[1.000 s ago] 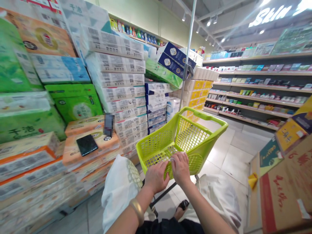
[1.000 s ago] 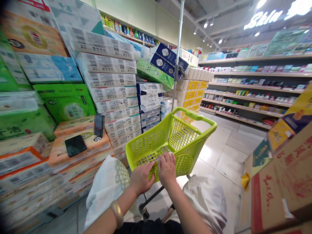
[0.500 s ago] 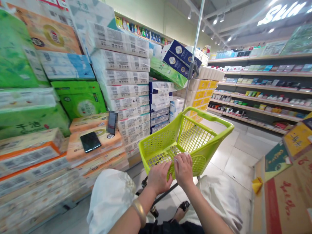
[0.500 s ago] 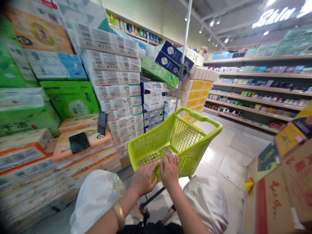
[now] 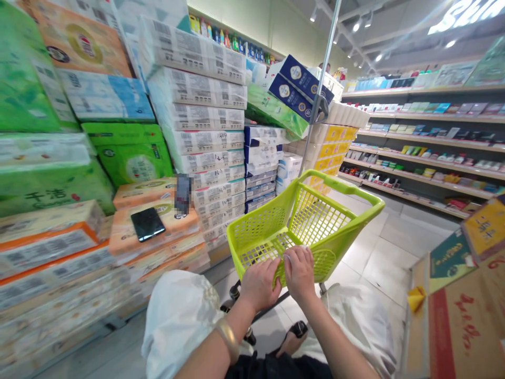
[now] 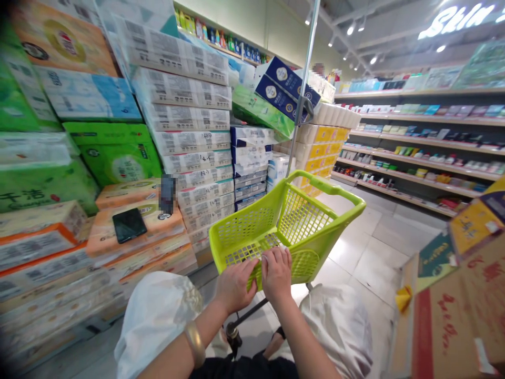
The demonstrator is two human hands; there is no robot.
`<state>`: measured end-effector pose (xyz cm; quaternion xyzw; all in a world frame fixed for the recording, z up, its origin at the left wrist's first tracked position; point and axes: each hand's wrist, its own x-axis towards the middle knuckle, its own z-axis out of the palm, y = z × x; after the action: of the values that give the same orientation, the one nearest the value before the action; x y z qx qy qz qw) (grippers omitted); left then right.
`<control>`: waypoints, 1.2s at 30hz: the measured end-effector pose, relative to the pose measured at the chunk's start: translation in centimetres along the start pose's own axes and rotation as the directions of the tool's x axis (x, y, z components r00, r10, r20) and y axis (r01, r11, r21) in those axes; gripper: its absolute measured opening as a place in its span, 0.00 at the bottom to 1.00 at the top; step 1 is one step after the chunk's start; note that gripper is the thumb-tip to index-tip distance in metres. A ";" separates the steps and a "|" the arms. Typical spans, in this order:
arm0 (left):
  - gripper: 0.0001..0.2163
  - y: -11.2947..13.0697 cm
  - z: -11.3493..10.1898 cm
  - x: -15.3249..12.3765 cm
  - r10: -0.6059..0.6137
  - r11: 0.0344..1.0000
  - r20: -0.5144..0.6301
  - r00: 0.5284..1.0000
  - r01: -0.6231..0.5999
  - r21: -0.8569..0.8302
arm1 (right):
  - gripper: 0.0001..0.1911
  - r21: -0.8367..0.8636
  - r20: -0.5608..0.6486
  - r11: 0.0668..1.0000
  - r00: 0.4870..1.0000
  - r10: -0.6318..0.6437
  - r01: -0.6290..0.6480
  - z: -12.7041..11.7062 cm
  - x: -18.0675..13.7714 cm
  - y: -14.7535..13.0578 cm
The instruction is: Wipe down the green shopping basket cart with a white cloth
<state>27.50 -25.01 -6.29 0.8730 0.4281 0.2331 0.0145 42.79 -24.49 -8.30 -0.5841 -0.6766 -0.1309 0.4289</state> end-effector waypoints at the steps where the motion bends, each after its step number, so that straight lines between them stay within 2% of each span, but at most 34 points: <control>1: 0.21 0.0 -0.1 0.0 0.002 1.000 0.001 1.000 -0.002 -0.002 | 0.12 0.001 0.023 1.000 0.999 -0.025 0.025 -0.2 0.0 0.0; 4: 0.21 -0.1 -0.2 -0.2 -0.001 1.000 0.002 1.000 0.001 0.007 | 0.12 -0.041 0.055 0.997 0.997 -0.059 0.061 -1.1 0.7 1.4; 8: 0.21 0.0 -0.1 -0.2 -0.015 1.000 0.010 1.000 0.014 0.026 | 0.12 -0.120 -0.030 0.993 1.000 0.010 -0.013 -1.6 1.7 3.3; 12: 0.21 0.2 0.2 -0.1 -0.010 1.000 0.003 1.000 0.010 0.009 | 0.12 -0.070 -0.064 0.995 0.996 0.060 -0.064 -0.3 0.9 1.4; 16: 0.18 0.0 0.1 -0.2 -0.010 1.000 0.007 1.000 0.010 0.001 | 0.10 -0.004 0.035 1.000 0.999 -0.030 0.030 0.3 -0.2 -1.0; 19: 0.21 -0.1 -0.1 -0.3 0.000 1.000 0.015 1.000 0.000 0.000 | 0.11 -0.028 0.031 0.998 0.998 -0.047 0.048 -0.4 0.2 0.0; 23: 0.21 -0.1 -0.1 -0.4 -0.004 1.000 0.017 1.000 0.004 0.011 | 0.11 -0.104 -0.043 0.994 0.999 0.013 -0.018 -1.3 1.3 2.5; 26: 0.21 0.1 0.0 -0.4 -0.009 1.000 -0.001 1.000 0.009 0.004 | 0.12 -0.113 -0.061 0.992 0.997 0.040 -0.047 -1.0 1.3 2.3; 31: 0.21 -0.1 0.0 -0.3 0.008 1.000 -0.014 1.000 -0.008 -0.005 | 0.12 -0.070 0.037 0.996 0.998 -0.050 0.052 -0.6 0.6 0.5; 36: 0.22 -1.2 0.0 0.2 0.042 0.999 0.020 0.999 -0.042 -0.001 | 0.12 -0.128 0.077 0.988 0.994 -0.080 0.090 -1.6 1.8 2.9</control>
<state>26.70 -24.12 -6.54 0.8841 0.4095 0.2248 0.0139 46.17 -23.54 -6.95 -0.5860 -0.7057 -0.1723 0.3589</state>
